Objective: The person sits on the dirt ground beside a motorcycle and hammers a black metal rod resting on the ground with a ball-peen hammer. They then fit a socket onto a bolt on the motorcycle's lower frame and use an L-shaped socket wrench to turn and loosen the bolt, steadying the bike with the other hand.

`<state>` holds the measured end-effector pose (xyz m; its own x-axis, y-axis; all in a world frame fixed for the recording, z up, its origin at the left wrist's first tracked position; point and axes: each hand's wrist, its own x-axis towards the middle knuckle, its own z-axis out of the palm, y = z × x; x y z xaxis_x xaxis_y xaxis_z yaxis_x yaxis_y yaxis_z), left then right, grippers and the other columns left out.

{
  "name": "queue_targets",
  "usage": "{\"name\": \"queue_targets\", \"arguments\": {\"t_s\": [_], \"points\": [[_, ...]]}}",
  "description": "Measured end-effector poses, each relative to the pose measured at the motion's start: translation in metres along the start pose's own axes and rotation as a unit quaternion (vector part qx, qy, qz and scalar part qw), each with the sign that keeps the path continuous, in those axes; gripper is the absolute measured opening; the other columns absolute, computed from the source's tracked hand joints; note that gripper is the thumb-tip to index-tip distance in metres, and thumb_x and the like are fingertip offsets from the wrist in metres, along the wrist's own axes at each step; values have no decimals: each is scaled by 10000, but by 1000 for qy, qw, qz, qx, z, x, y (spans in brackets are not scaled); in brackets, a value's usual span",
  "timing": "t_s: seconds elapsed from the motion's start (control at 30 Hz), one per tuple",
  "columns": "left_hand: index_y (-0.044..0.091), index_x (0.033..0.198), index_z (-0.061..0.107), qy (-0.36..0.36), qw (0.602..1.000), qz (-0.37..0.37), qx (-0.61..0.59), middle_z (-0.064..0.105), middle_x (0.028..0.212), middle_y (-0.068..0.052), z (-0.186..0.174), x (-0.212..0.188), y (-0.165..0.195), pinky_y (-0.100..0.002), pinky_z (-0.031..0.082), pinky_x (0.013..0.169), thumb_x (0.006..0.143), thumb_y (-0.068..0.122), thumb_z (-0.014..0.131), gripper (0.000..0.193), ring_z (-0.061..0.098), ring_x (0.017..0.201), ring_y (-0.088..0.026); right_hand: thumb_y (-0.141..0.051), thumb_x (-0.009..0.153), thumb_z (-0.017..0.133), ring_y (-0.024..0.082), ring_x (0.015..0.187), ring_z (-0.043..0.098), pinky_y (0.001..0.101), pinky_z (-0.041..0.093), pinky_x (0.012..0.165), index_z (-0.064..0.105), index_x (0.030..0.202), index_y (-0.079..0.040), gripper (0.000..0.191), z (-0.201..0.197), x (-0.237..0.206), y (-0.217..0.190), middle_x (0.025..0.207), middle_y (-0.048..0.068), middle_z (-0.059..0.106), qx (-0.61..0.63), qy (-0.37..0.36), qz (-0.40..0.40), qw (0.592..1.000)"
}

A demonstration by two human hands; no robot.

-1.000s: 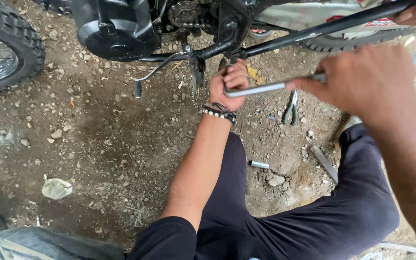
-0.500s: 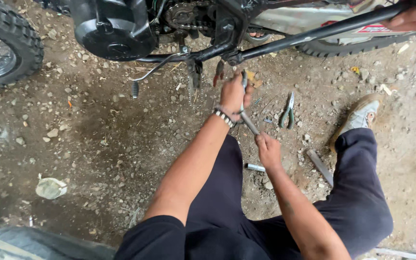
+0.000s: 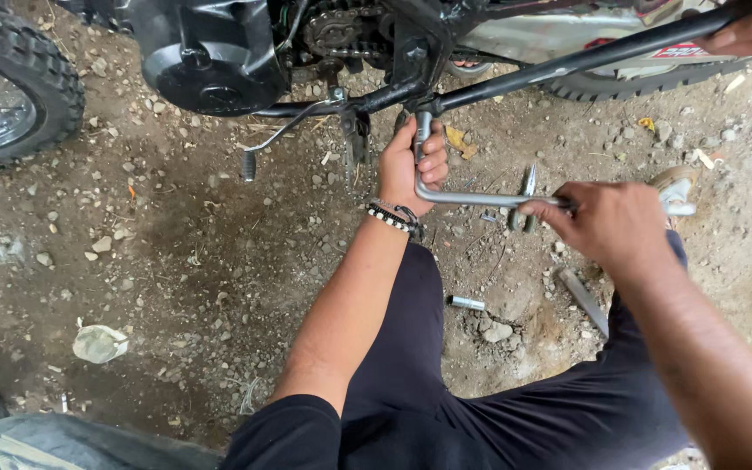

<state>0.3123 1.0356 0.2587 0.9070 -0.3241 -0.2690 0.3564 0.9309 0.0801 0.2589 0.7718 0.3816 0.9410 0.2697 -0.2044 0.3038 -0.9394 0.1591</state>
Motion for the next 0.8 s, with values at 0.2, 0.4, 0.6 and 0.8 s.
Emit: {"name": "queue_targets", "arguments": {"t_s": [0.2,0.4,0.6,0.8], "points": [[6,1025,528,-6,991,-39,-130,494,686,31,-7,12,1,-211,368,423,1112,324,394,356,431,481,-60,-848,816,398,165,432,638,345,543,510,803,966,-275,718,-99,31,-13,536,31,629,-148,-105,-6,983],[2,1019,530,-44,977,-46,-206,495,662,48,-13,23,-5,-211,358,400,1085,285,371,332,433,453,-54,-934,802,486,193,534,681,327,565,572,785,722,-163,831,-169,54,-32,566,21,661,-254,14,-102,962],[23,989,537,-1,981,-51,-186,499,639,46,-9,28,2,-216,350,403,1088,275,347,330,426,445,-64,-908,768,469,218,558,691,367,586,642,807,737,-168,814,-122,79,7,595,37,638,-232,-1,-82,969],[80,880,523,135,991,2,8,508,611,22,23,26,-3,-258,368,385,1057,390,356,394,449,440,-102,-562,960,567,263,701,700,435,568,645,771,1094,-130,496,53,26,-23,791,117,751,358,-202,163,897]]}}
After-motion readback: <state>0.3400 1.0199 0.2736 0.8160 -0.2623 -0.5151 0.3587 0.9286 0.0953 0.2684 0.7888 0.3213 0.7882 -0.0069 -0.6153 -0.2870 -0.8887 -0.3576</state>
